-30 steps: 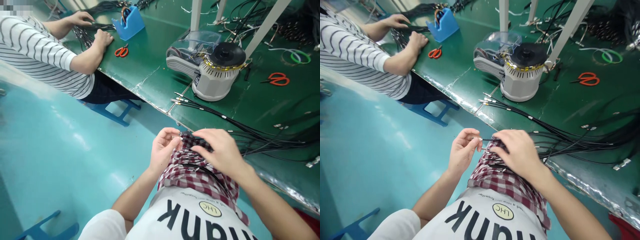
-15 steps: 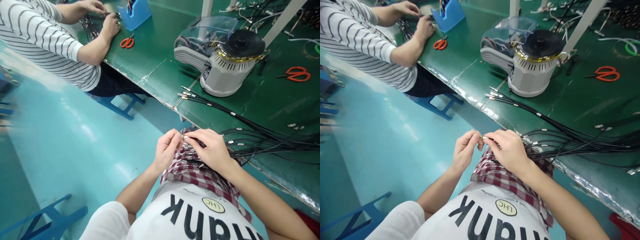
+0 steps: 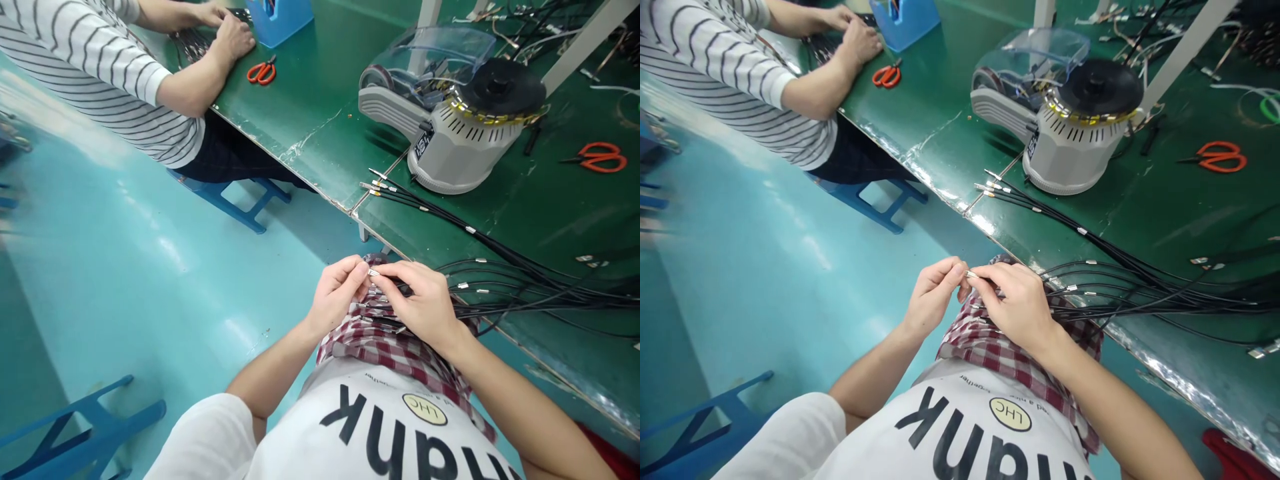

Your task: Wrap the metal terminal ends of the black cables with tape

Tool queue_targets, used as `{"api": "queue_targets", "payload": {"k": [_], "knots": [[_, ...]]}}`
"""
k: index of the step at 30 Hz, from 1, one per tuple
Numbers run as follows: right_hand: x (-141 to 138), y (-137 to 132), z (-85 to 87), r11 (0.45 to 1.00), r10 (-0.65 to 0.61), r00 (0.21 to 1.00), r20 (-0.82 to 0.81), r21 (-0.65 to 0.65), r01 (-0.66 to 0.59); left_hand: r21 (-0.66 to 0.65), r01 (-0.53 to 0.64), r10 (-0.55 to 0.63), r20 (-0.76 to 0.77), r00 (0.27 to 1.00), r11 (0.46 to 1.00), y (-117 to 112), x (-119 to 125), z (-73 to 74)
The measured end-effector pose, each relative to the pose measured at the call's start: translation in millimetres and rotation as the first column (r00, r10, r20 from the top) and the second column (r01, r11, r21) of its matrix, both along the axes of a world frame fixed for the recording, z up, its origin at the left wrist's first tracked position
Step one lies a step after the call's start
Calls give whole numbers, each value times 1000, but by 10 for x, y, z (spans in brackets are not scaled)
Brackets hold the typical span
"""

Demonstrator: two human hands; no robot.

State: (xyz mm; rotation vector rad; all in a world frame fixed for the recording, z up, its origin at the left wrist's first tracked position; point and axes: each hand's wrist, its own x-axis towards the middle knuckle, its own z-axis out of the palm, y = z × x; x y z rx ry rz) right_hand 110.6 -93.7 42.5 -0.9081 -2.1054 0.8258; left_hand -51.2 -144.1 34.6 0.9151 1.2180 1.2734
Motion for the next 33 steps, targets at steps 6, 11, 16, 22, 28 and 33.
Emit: {"api": "queue_targets", "payload": {"k": [6, 11, 16, 22, 28, 33], "knots": [[-11, 0, -32, 1000, 6, 1000, 6, -21, -6, -23, 17, -17, -5, 1000, 1000, 15, -16, 17], [14, -4, -67, 1000, 25, 996, 85, -17, -23, -49, 51, -54, -62, 997, 998, 26, -15, -19], [309, 548, -117, 997, -28, 959, 281, 83, 5, -114, 106, -138, -328, 935, 988, 18, -73, -333], [721, 1339, -329, 897, -375, 770, 517, 413, 160, -98, 24, -80, -619, 782, 995, 42, -216, -527], [719, 1112, -146, 887, -355, 843, 404, 429, 168, 98, -185, 209, -478, 853, 978, 285, -200, -277], [755, 833, -63, 919, -275, 892, 359, 369, 135, 84, -123, 133, -138, 981, 989, 446, -127, -146]]}}
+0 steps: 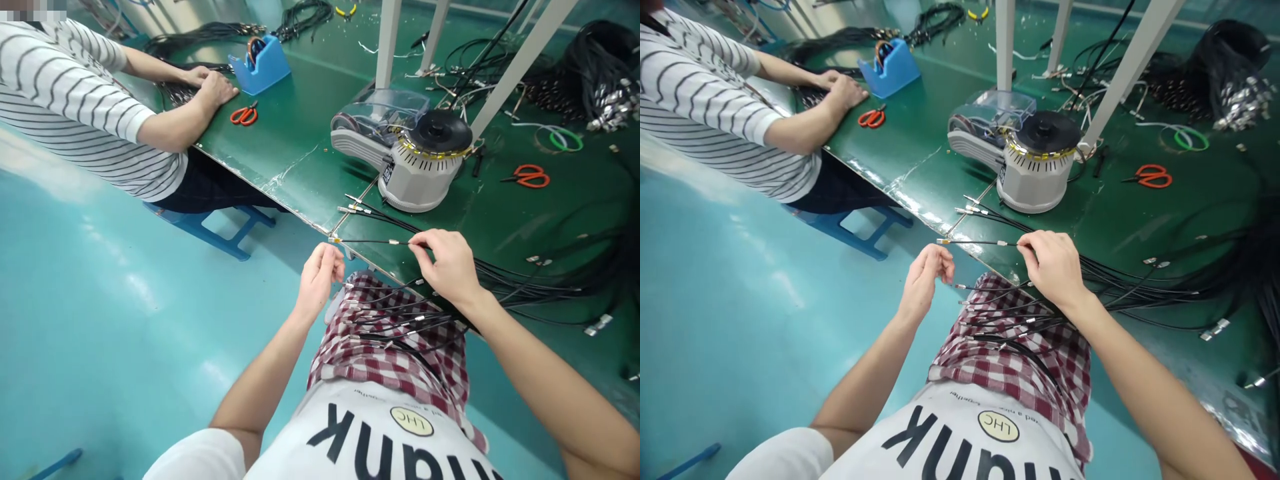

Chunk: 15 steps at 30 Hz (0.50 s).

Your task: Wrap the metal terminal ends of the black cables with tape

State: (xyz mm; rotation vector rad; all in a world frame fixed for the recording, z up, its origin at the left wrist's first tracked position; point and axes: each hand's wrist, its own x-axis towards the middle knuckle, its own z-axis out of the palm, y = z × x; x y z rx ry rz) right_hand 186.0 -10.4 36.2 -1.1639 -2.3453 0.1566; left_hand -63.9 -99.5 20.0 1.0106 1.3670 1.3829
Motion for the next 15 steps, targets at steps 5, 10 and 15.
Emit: {"api": "queue_targets", "payload": {"k": [5, 10, 15], "knots": [[39, -76, -49, 991, 132, 989, -62, -11, -133, 21, -80, 81, -18, 997, 997, -50, -9, 29], [87, -118, -93, 984, 178, 980, -90, 10, -178, -26, -120, 120, -15, 993, 992, -139, -74, 7], [52, -157, -107, 981, 193, 974, -116, -6, -195, 40, -70, 70, 0, 998, 997, -212, -41, 28]]}}
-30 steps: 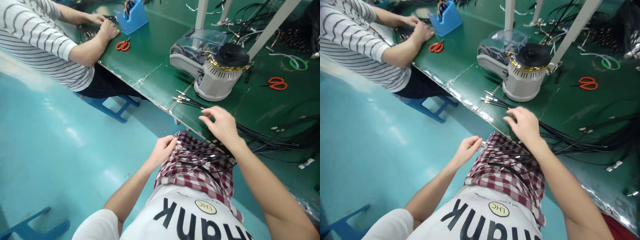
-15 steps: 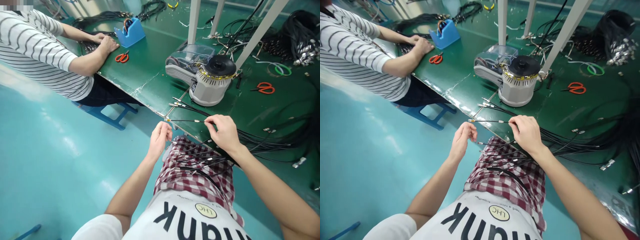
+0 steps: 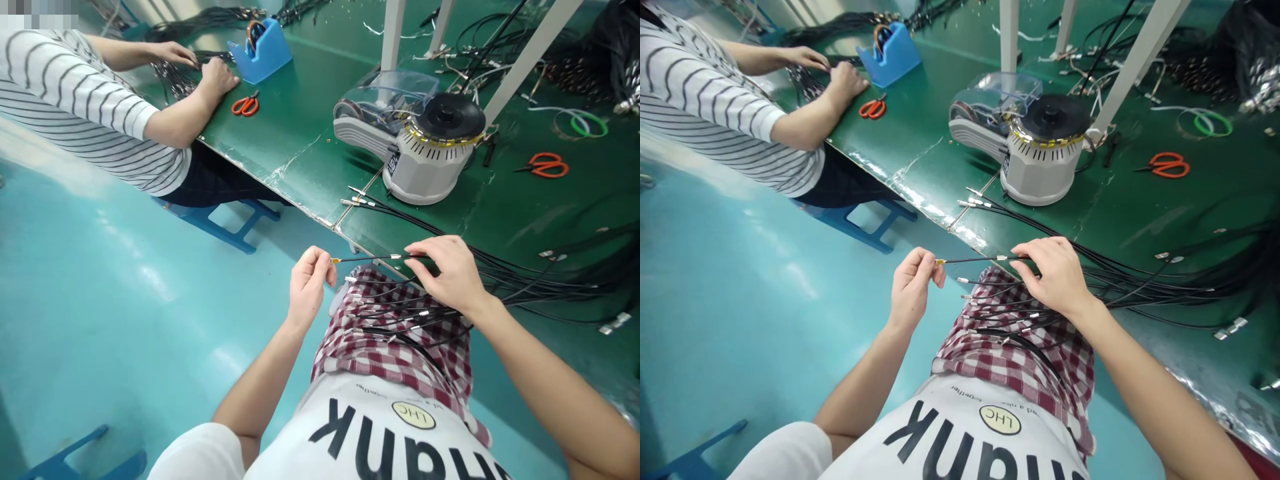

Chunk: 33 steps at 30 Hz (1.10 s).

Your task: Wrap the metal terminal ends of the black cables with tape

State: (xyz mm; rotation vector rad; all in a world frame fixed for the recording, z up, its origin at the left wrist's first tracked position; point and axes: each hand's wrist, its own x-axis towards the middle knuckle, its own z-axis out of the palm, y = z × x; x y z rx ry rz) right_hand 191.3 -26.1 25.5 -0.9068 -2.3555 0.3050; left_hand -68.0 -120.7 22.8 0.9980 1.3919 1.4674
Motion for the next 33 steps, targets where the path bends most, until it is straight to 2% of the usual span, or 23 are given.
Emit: {"api": "queue_targets", "payload": {"k": [4, 10, 15, 25, 28, 31, 32, 33], "knots": [[-228, -66, 52, 994, 81, 997, 1, -68, -81, 25, 14, -13, -19, 1000, 1000, -68, 88, 68], [-639, -252, 153, 970, 164, 977, -136, -156, -185, -20, 51, -51, -22, 998, 999, -144, 184, 150], [-736, -312, 147, 963, 175, 964, -198, -172, -210, -19, 42, -42, 6, 999, 999, -184, 204, 179], [-765, -411, 77, 989, 57, 956, -286, -116, -93, -27, 41, -41, 24, 999, 999, -184, 251, 183], [-773, -406, 103, 966, 45, 955, -294, -230, -116, -27, 32, -31, 17, 999, 999, -203, 248, 171], [-767, -386, 130, 861, 30, 946, -321, -473, -188, -35, 29, -29, -3, 1000, 999, -220, 246, 155], [-762, -383, 133, 843, 22, 946, -324, -502, -192, -37, 29, -29, -3, 1000, 999, -222, 248, 149], [-758, -383, 133, 853, 20, 947, -321, -488, -184, -38, 28, -28, 1, 1000, 999, -220, 250, 143]]}}
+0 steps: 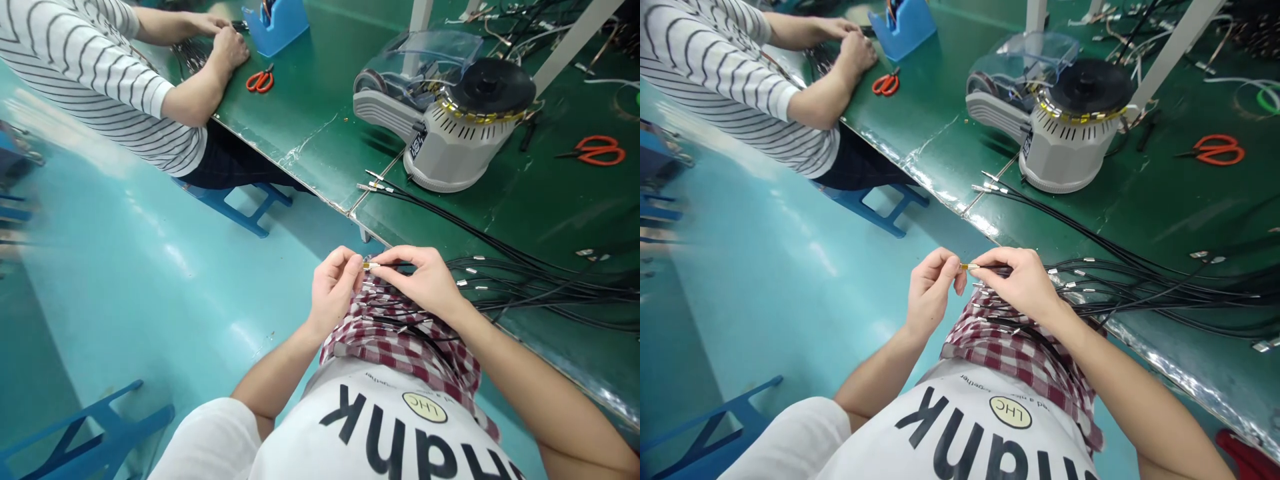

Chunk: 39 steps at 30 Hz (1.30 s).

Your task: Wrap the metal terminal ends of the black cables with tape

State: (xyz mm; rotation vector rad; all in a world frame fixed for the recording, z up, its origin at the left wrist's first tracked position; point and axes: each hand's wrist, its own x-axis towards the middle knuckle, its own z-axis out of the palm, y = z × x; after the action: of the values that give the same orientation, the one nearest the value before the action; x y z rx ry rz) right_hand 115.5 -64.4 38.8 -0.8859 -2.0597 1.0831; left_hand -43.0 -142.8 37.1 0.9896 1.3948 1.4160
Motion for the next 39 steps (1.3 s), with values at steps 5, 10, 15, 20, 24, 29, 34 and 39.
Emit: {"api": "queue_targets", "payload": {"k": [5, 10, 15, 20, 24, 29, 34, 39], "knots": [[13, -24, -22, 967, -46, 998, 36, 252, 35, 1, -9, 9, 15, 1000, 1000, 18, 12, -19], [-10, -51, -34, 980, -27, 998, 64, 200, 13, -15, 0, 0, 13, 1000, 1000, 6, 23, -17], [-28, -88, -56, 964, -9, 1000, 27, 265, 1, -27, 14, -13, 29, 1000, 1000, 10, 30, -12], [-34, -100, -28, 981, -3, 999, 42, 196, -5, -57, 66, -64, 50, 997, 996, 38, -3, 6], [-36, -116, 23, 995, -31, 999, 20, 95, 29, -44, 114, -103, 202, 974, 992, 65, -7, -7], [-25, -134, 41, 995, -64, 998, -7, 77, 65, -6, 131, -125, 275, 953, 991, 66, 1, -37], [25, -93, 13, 994, -63, 998, 25, 95, 60, 47, 46, -52, 148, 988, 998, 52, 7, -20], [41, -93, 15, 991, -108, 994, -1, 85, 108, 47, 0, -10, 228, 974, 999, 79, 96, -31]]}}
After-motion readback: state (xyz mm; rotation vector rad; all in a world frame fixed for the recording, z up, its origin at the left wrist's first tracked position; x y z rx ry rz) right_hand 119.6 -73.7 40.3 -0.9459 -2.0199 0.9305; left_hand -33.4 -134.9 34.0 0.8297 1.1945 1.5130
